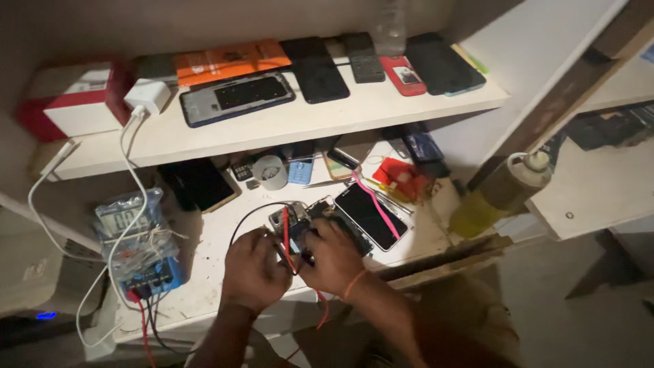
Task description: The person tests a disassembled smartphone motherboard on a cluttered workbench, touching its contacts with multimeter probes to check readings. They then use a pink pry tool on the phone body, reposition the board, and continue probing components with the multimeter leads.
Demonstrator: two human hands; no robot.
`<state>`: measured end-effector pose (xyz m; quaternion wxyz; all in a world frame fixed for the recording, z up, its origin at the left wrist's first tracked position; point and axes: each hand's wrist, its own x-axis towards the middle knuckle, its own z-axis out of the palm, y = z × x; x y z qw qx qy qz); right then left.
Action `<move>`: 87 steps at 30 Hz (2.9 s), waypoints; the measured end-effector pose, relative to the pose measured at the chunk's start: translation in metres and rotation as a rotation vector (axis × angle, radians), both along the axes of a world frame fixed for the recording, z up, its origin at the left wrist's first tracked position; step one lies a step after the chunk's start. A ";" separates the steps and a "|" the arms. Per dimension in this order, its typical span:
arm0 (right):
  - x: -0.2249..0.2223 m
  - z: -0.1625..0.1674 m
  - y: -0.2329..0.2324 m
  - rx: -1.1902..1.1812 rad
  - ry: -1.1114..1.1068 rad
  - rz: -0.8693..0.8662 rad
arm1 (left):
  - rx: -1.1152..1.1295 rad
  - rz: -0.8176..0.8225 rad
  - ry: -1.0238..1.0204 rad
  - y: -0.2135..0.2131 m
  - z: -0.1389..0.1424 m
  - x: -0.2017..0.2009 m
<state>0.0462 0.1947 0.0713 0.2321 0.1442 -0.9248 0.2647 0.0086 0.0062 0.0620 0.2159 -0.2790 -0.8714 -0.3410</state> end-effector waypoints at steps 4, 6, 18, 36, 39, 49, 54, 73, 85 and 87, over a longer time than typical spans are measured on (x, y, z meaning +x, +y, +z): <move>0.000 -0.002 -0.010 -0.057 0.075 0.128 | 0.037 -0.011 -0.012 -0.007 0.003 -0.001; -0.003 -0.004 -0.013 -0.041 0.021 0.181 | 0.067 -0.008 -0.006 -0.010 0.003 -0.003; -0.066 -0.013 -0.008 0.206 0.004 0.290 | 0.054 0.069 -0.030 -0.023 -0.011 -0.009; -0.056 0.010 -0.006 0.158 -0.111 0.482 | -0.130 0.097 -0.023 -0.031 -0.022 -0.010; -0.053 0.005 -0.008 0.136 -0.023 0.472 | -0.218 0.108 -0.076 -0.031 -0.023 -0.011; -0.058 -0.022 0.005 0.030 0.230 0.412 | -0.223 0.117 -0.104 -0.034 -0.026 -0.011; -0.055 -0.053 0.000 -0.471 -0.008 0.048 | -0.201 0.185 -0.132 -0.033 -0.026 -0.010; -0.053 -0.080 -0.013 -0.651 -0.076 -0.009 | -0.141 0.136 0.009 -0.030 -0.036 -0.012; -0.051 -0.074 -0.014 -0.649 -0.006 0.061 | -0.207 0.133 -0.101 -0.029 -0.028 -0.014; -0.051 -0.074 -0.014 -0.620 0.003 0.045 | -0.215 0.132 -0.108 -0.030 -0.028 -0.014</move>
